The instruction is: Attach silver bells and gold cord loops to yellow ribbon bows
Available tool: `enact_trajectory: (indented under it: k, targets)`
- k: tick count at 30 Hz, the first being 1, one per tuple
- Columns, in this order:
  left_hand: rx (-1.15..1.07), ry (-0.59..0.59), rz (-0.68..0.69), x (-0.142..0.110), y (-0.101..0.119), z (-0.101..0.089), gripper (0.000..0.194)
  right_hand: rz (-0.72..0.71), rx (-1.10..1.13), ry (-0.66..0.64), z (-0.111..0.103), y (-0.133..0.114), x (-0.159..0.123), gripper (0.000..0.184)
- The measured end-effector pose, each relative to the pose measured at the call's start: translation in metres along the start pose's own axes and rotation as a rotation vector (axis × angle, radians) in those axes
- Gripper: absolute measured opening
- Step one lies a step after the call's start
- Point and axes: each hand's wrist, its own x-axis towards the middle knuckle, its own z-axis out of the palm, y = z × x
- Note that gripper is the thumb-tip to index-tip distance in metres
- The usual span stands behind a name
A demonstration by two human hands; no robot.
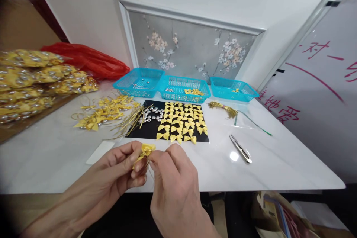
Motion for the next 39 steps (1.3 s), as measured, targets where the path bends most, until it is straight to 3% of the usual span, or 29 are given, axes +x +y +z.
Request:
enact_trajectory:
  k: [8,31,39]
  targets:
    - [0.163,0.062,0.063,-0.0021,-0.0017,-0.0031,0.014,-0.025,-0.038,-0.05,-0.0046,0.0017,-0.0009,0.023]
    - [0.297,0.142,0.148,-0.0013,-0.0053,-0.0011,0.019,-0.036,-0.1,-0.062,-0.0066,-0.0081,0.0,0.025]
    - [0.152,0.115,0.045,-0.0017,-0.0039,-0.0051,0.019,-0.011,-0.079,-0.037,-0.0024,-0.0019,-0.003,0.024]
